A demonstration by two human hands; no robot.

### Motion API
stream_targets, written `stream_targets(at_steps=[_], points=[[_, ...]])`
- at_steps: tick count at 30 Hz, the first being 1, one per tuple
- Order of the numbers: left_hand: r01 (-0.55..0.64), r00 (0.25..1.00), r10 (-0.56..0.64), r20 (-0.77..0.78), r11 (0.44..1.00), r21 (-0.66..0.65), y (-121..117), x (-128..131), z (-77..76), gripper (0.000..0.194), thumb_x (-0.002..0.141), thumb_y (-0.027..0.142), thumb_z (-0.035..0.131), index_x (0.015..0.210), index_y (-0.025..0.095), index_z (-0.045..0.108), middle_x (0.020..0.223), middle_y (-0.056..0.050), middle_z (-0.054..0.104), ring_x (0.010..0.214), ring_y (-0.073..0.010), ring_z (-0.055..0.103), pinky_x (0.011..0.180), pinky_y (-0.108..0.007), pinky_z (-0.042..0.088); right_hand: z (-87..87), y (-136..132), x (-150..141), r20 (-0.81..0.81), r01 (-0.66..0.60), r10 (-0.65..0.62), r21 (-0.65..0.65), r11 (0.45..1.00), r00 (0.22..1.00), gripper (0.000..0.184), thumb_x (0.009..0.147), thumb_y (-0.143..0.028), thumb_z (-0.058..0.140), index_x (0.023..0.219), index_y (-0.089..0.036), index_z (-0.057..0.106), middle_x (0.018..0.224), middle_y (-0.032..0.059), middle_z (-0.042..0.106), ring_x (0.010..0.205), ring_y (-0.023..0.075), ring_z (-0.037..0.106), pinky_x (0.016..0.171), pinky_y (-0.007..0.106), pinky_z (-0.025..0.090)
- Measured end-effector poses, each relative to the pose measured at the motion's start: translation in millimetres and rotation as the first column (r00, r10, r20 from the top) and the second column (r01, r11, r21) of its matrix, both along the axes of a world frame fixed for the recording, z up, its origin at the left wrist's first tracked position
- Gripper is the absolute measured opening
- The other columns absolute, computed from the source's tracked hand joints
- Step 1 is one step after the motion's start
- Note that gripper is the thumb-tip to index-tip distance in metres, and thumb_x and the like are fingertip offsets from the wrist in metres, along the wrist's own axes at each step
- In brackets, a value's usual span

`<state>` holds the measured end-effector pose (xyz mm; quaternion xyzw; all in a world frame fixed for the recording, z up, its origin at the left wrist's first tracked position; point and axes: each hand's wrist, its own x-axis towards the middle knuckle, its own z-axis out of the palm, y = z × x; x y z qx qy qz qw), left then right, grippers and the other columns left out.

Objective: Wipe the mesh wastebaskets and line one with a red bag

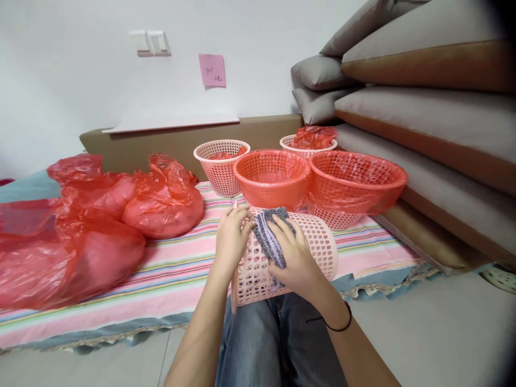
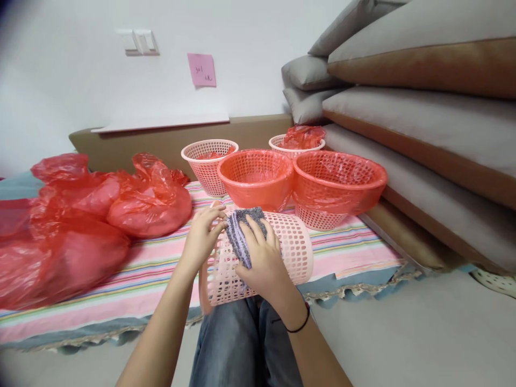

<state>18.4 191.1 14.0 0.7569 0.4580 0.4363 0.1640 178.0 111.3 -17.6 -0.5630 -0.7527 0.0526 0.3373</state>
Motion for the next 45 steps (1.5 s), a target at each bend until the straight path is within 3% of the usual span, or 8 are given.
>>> stream_targets(at_steps=[5, 12, 21, 25, 28, 33, 39, 45], points=[[-0.075, 0.983, 0.085, 0.161, 0.995, -0.066, -2.3, 1.3, -4.1, 0.026, 0.100, 0.028, 0.036, 0.113, 0.018, 0.056, 0.123, -0.014, 0.063, 0.121, -0.0242, 0.056, 0.106, -0.044, 0.040, 1.6, -0.3, -6.4, -0.051, 0.078, -0.076, 0.040, 0.996, 0.996, 0.063, 0.091, -0.049, 0.055, 0.146, -0.019, 0.046, 0.154, 0.0069, 0.042, 0.141, 0.0348, 0.029, 0.115, 0.057, 0.032], [-0.037, 0.956, 0.098, 0.278, 0.976, -0.216, -3.1, -2.7, -12.9, 0.036, 0.101, 0.034, 0.035, 0.128, 0.019, 0.054, 0.139, -0.011, 0.058, 0.133, -0.0215, 0.051, 0.113, -0.043, 0.038, -3.4, 5.0, -29.0, 0.005, 0.228, -0.232, 0.180, 0.957, 0.973, 0.046, 0.098, -0.036, 0.044, 0.142, -0.025, 0.053, 0.146, 0.0045, 0.052, 0.133, 0.0338, 0.039, 0.110, 0.056, 0.034], [-0.020, 0.946, 0.094, 0.311, 0.972, -0.232, -12.6, 2.1, -12.6, 0.040, 0.101, 0.034, 0.037, 0.135, 0.019, 0.051, 0.146, -0.012, 0.053, 0.136, -0.0217, 0.049, 0.115, -0.043, 0.037, -17.1, 23.3, 43.9, -0.177, 0.577, -0.562, 0.050, 0.815, 0.808, 0.043, 0.092, -0.034, 0.049, 0.131, -0.024, 0.063, 0.136, 0.0082, 0.061, 0.119, 0.0368, 0.048, 0.097, 0.059, 0.041], [-0.098, 0.949, 0.155, 0.273, 0.972, -0.212, -22.1, 4.1, -11.0, 0.045, 0.102, 0.039, 0.034, 0.141, 0.022, 0.047, 0.152, -0.010, 0.047, 0.143, -0.0232, 0.039, 0.119, -0.043, 0.027, -12.2, 19.4, 25.0, -0.143, 0.508, -0.494, 0.081, 0.858, 0.858, 0.042, 0.092, -0.034, 0.049, 0.130, -0.024, 0.064, 0.138, 0.0071, 0.060, 0.123, 0.0374, 0.044, 0.099, 0.062, 0.037], [-0.142, 0.958, 0.189, 0.217, 0.966, -0.217, -33.6, 3.0, -9.6, 0.047, 0.102, 0.044, 0.032, 0.140, 0.024, 0.049, 0.144, -0.010, 0.055, 0.135, -0.0251, 0.049, 0.110, -0.041, 0.038, -3.0, 7.9, -16.0, -0.114, 0.358, -0.343, 0.158, 0.920, 0.932, 0.042, 0.092, -0.033, 0.049, 0.131, -0.025, 0.063, 0.140, 0.0047, 0.058, 0.128, 0.0351, 0.041, 0.105, 0.057, 0.036], [-0.264, 0.950, 0.294, 0.101, 0.935, -0.238, -55.0, -2.6, -14.3, 0.035, 0.101, 0.045, 0.030, 0.095, 0.025, 0.058, 0.074, -0.002, 0.064, 0.070, -0.0224, 0.062, 0.065, -0.032, 0.045, 4.4, -10.1, -54.6, -0.089, 0.185, -0.170, 0.201, 0.962, 0.981, 0.046, 0.092, -0.030, 0.051, 0.137, -0.032, 0.057, 0.146, -0.0025, 0.052, 0.133, 0.0329, 0.038, 0.107, 0.053, 0.036], [-0.383, 0.923, 0.379, -0.071, 0.884, -0.267, -80.6, -10.6, -36.4, 0.025, 0.100, 0.039, 0.033, 0.096, 0.026, 0.054, 0.057, 0.002, 0.054, 0.050, -0.0203, 0.054, 0.050, -0.028, 0.029, -22.7, -17.2, 9.0, -0.157, 0.440, -0.413, 0.214, 0.872, 0.897, 0.041, 0.092, -0.028, 0.050, 0.130, -0.025, 0.063, 0.139, 0.0025, 0.059, 0.126, 0.0318, 0.046, 0.109, 0.052, 0.038], [-0.357, 0.928, 0.371, 0.030, 0.909, -0.216, -117.3, -16.6, -86.4, 0.030, 0.101, 0.042, 0.032, 0.108, 0.024, 0.055, 0.056, 0.002, 0.056, 0.049, -0.0215, 0.058, 0.052, -0.030, 0.038, -66.9, -37.5, 72.9, -0.327, 0.583, -0.512, 0.176, 0.793, 0.795, 0.044, 0.095, -0.035, 0.047, 0.133, -0.018, 0.057, 0.138, 0.0131, 0.057, 0.130, 0.0297, 0.048, 0.110, 0.054, 0.038]])
